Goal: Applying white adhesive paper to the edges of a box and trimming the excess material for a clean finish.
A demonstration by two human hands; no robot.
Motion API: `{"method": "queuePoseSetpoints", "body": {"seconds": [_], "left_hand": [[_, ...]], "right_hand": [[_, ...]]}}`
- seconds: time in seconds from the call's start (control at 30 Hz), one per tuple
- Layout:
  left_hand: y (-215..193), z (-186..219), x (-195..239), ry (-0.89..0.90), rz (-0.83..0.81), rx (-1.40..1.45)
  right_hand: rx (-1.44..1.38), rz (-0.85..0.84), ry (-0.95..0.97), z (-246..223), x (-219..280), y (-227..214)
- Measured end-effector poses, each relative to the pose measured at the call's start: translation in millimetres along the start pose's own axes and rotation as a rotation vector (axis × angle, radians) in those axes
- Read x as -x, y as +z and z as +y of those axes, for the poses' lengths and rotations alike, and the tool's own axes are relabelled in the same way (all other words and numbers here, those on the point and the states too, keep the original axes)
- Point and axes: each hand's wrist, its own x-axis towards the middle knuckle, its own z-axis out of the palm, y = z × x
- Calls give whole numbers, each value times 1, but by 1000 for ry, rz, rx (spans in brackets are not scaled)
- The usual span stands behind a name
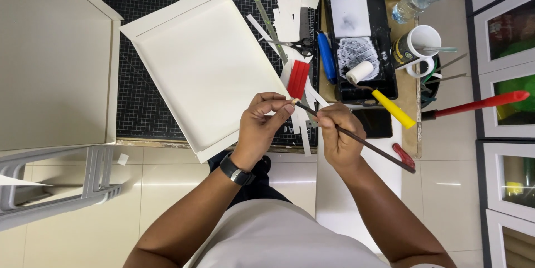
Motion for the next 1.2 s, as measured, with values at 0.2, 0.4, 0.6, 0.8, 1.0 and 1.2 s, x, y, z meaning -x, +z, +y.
{"method": "queuePoseSetpoints", "body": {"seconds": [0.2, 0.4, 0.6, 0.8, 1.0, 1.2], "left_hand": [[-2, -17, -3, 18, 20, -14], [-3, -21, -5, 6, 4, 3], [-5, -9, -3, -45, -2, 102], [-11, 8, 3, -62, -13, 101], [-23, 14, 8, -92, -10, 83], [-20, 17, 8, -70, -64, 77]], "right_hand": [[81, 3, 9, -4, -3, 3], [238, -30, 101, 15, 10, -5], [412, 11, 208, 68, -7, -50], [582, 59, 160, 149, -2, -98], [760, -117, 305, 180, 30, -143], [825, -371, 359, 193, 38, -165]]}}
